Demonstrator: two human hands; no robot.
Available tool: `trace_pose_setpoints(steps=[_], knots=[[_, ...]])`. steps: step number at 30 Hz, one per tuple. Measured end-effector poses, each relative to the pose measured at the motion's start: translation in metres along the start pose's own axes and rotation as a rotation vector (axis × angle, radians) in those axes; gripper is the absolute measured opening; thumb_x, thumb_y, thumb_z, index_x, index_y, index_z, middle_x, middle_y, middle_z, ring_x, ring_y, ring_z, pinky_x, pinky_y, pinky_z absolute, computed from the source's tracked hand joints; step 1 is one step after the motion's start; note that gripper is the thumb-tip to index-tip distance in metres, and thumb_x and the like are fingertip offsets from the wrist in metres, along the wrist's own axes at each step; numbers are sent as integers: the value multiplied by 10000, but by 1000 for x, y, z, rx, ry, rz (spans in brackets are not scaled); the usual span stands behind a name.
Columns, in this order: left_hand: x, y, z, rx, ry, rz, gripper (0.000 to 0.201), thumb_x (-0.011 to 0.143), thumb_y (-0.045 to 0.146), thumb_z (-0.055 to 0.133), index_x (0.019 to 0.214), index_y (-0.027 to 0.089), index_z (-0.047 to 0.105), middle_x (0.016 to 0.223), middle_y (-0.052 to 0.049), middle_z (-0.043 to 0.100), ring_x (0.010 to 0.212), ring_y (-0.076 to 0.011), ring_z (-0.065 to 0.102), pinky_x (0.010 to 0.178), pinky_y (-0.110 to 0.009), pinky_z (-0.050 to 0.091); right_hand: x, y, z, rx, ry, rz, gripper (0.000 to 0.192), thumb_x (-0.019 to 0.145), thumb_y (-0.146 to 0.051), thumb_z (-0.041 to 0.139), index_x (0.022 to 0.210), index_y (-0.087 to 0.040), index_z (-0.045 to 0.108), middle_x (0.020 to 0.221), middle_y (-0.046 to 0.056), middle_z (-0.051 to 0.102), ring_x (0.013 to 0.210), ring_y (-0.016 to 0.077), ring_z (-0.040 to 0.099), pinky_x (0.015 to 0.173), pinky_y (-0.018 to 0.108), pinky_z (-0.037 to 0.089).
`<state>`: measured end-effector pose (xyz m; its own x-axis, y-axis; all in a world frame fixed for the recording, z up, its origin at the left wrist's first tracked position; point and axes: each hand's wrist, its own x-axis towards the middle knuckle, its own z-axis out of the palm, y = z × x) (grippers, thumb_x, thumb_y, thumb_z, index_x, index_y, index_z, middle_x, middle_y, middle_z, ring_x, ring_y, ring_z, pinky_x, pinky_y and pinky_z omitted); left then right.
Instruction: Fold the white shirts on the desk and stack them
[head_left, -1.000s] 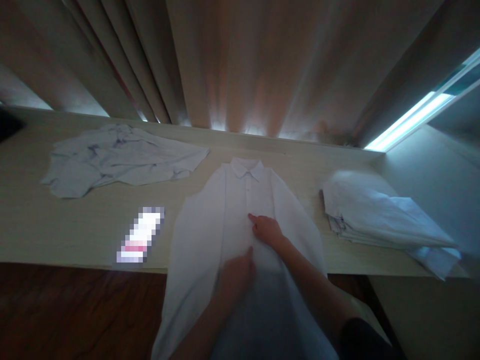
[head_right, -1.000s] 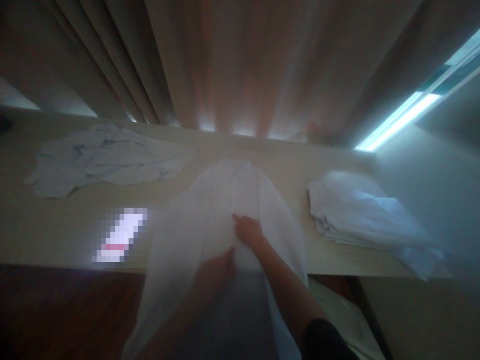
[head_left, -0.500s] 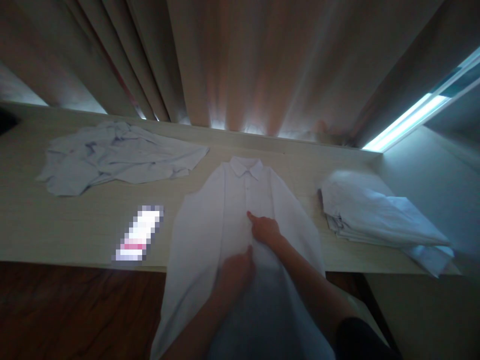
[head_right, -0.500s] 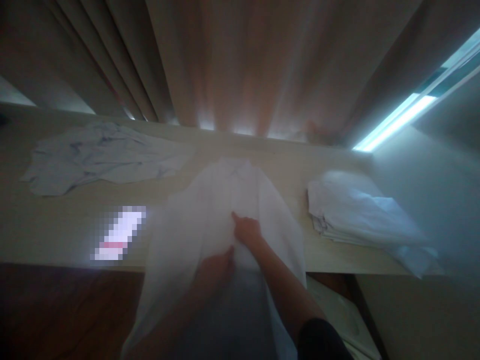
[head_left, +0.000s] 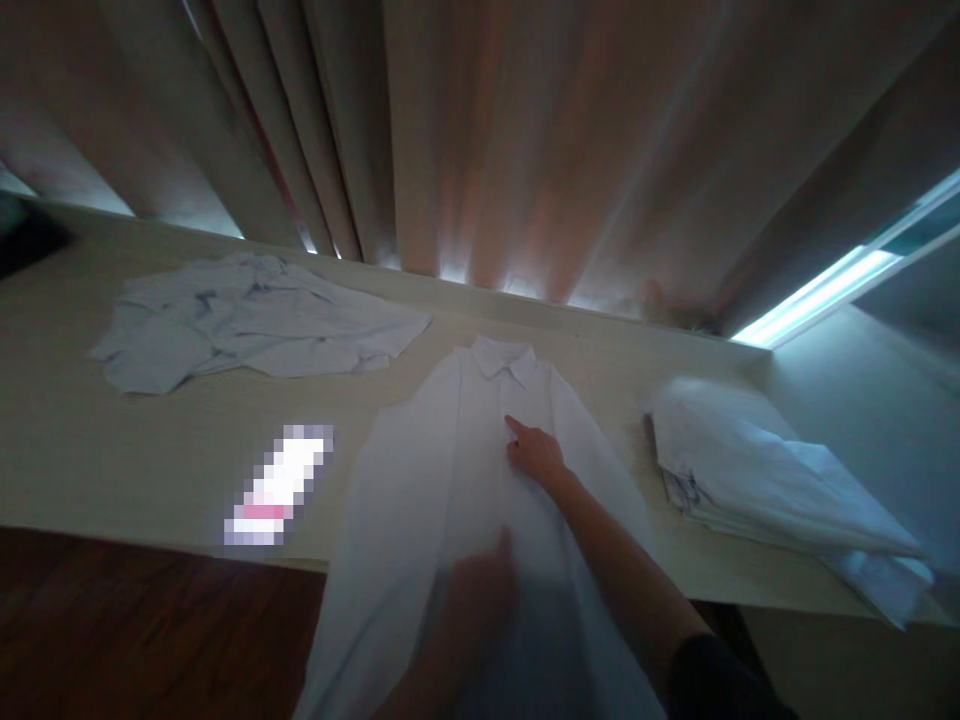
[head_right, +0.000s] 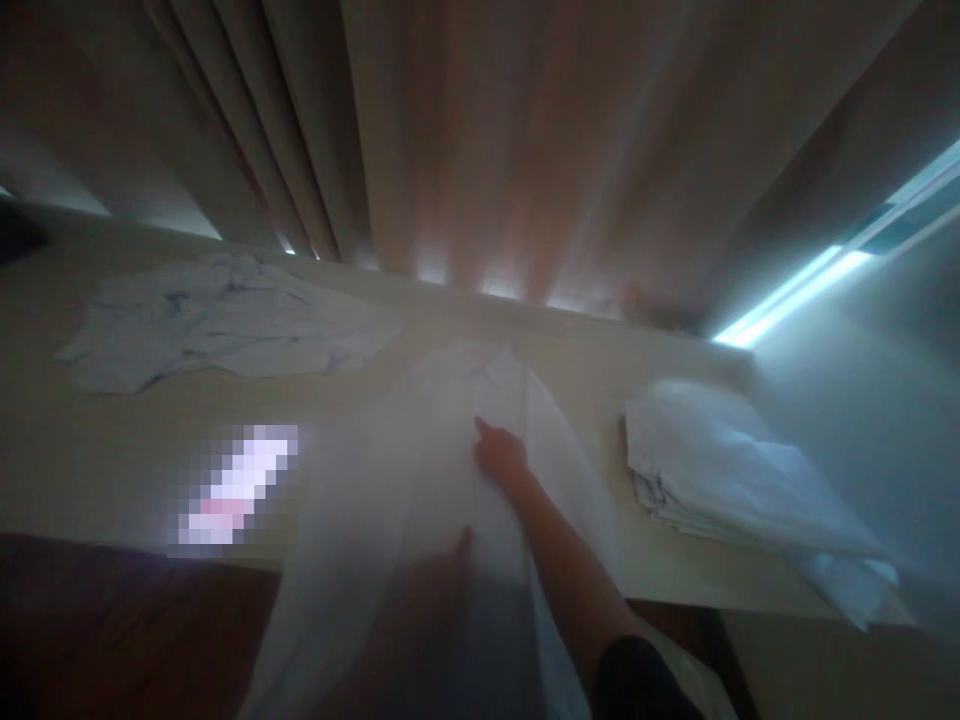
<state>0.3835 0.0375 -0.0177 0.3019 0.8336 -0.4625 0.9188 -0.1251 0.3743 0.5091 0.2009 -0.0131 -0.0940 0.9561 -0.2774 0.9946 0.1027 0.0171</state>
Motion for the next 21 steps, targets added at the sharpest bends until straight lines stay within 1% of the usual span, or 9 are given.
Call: trace_pose_setpoints(steps=[4, 7, 11, 16, 19, 21], knots=[[1, -2, 5, -16, 12, 6, 568, 852, 203, 335, 1414, 146, 280, 821, -162, 694, 724, -228, 659, 596, -291, 458, 33, 0, -4, -14, 8, 36, 557, 880, -298, 355, 1430, -319, 268, 1123, 85, 639, 1003, 224, 612, 791, 317, 459], [3, -5, 7, -30, 4, 22, 563, 850, 185, 316, 1411, 145, 288, 809, -155, 697, 705, -216, 656, 580, -279, 452, 46, 0, -1, -20, -11, 50, 526, 888, -302, 334, 1412, -347, 302, 1162, 78, 621, 1021, 226, 607, 802, 325, 458], [5, -6, 10, -45, -5, 25, 578, 847, 175, 344, 1419, 155, 268, 870, -160, 698, 750, -217, 660, 606, -282, 458, 51, 1, 6, -34, -53, 64, 538, 888, -308, 338, 1419, -362, 269, 1172, 87, 613, 1010, 241, 612, 790, 346, 462], [8, -4, 9, -45, -33, 16, 548, 870, 195, 383, 1408, 138, 296, 872, -163, 686, 753, -215, 658, 629, -293, 468, 55, -3, 8, -48, -84, 81, 545, 887, -305, 347, 1423, -349, 257, 1165, 104, 613, 1010, 254, 610, 790, 365, 463], [9, -1, 5, -35, -55, 13, 500, 887, 291, 447, 1359, 146, 368, 939, -120, 661, 794, -189, 639, 693, -331, 506, 57, -6, 7, -44, -90, 89, 561, 878, -285, 361, 1428, -315, 257, 1156, 114, 617, 1001, 250, 615, 781, 354, 467], [8, 0, 1, -31, -65, 13, 452, 873, 371, 494, 1268, 156, 451, 1033, -90, 625, 858, -174, 617, 752, -370, 524, 58, -6, 4, -41, -85, 85, 548, 869, -275, 374, 1412, -304, 299, 1138, 112, 627, 995, 246, 617, 775, 349, 469]])
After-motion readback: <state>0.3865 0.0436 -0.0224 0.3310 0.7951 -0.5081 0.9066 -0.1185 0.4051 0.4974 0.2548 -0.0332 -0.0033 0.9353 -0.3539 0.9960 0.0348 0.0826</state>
